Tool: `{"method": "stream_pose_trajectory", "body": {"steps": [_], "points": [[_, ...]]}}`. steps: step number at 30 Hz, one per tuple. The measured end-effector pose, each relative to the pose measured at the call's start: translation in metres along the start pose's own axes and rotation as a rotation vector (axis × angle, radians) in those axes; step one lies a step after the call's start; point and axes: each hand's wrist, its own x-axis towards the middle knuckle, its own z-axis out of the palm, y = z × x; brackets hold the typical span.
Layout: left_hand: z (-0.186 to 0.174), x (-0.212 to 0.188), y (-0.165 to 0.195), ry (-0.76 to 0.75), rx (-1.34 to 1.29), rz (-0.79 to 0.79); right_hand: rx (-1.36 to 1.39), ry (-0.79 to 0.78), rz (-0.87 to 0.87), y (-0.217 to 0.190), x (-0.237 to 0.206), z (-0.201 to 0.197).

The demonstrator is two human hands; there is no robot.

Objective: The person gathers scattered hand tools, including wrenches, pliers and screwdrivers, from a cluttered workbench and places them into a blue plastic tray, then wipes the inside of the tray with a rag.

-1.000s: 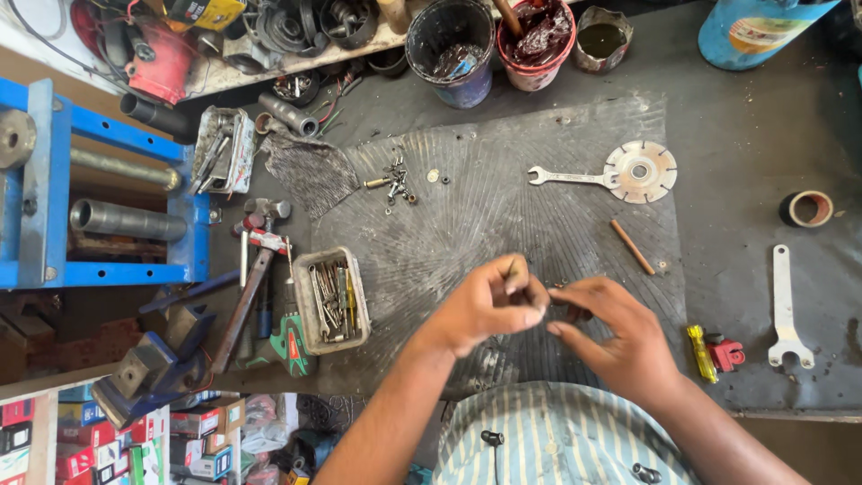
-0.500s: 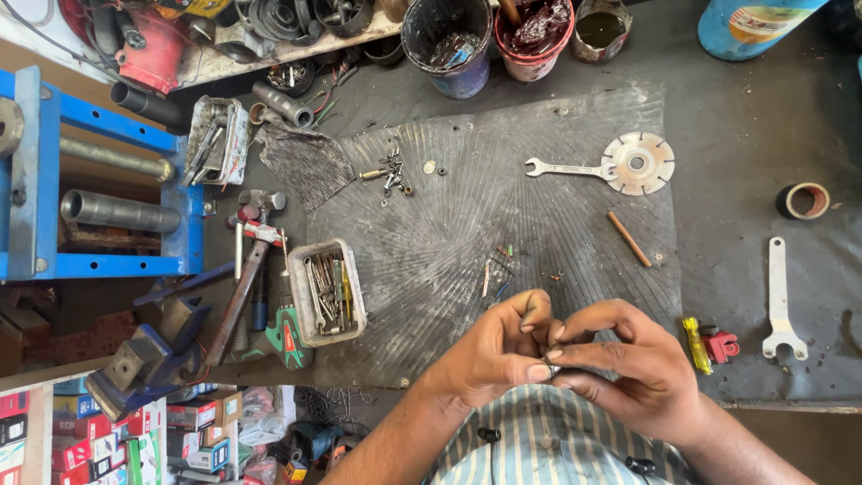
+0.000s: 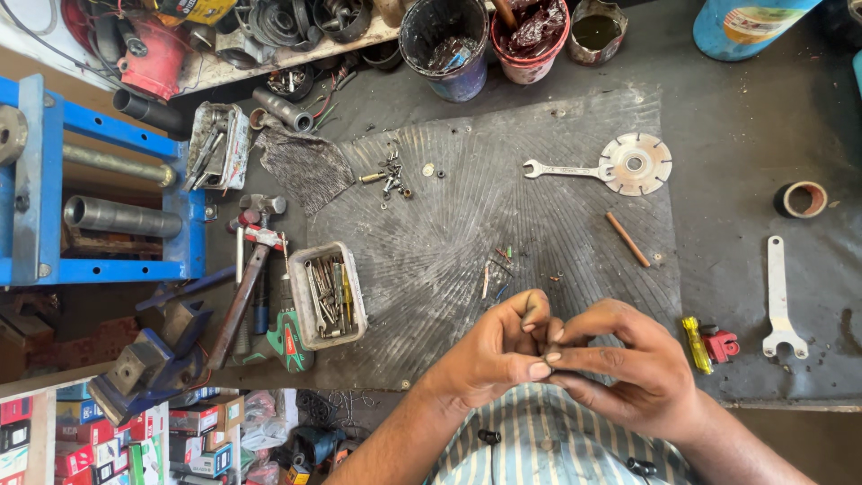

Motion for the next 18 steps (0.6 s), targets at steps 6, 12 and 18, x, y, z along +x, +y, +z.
{"method": "stream_pose_trajectory", "body": {"steps": [6, 12, 18], "points": [[-0.012, 0.001, -0.002, 0.013, 0.152, 0.039, -0.099, 0.068, -0.035, 0.004, 0.002, -0.002], [-0.024, -0.002, -0.002, 0.134, 0.350, 0.108, -0.260, 0.113, -0.091, 0.013, 0.008, 0.001], [-0.029, -0.004, -0.006, 0.212, 0.435, 0.221, -0.322, 0.090, -0.144, 0.022, 0.012, 0.008]]}}
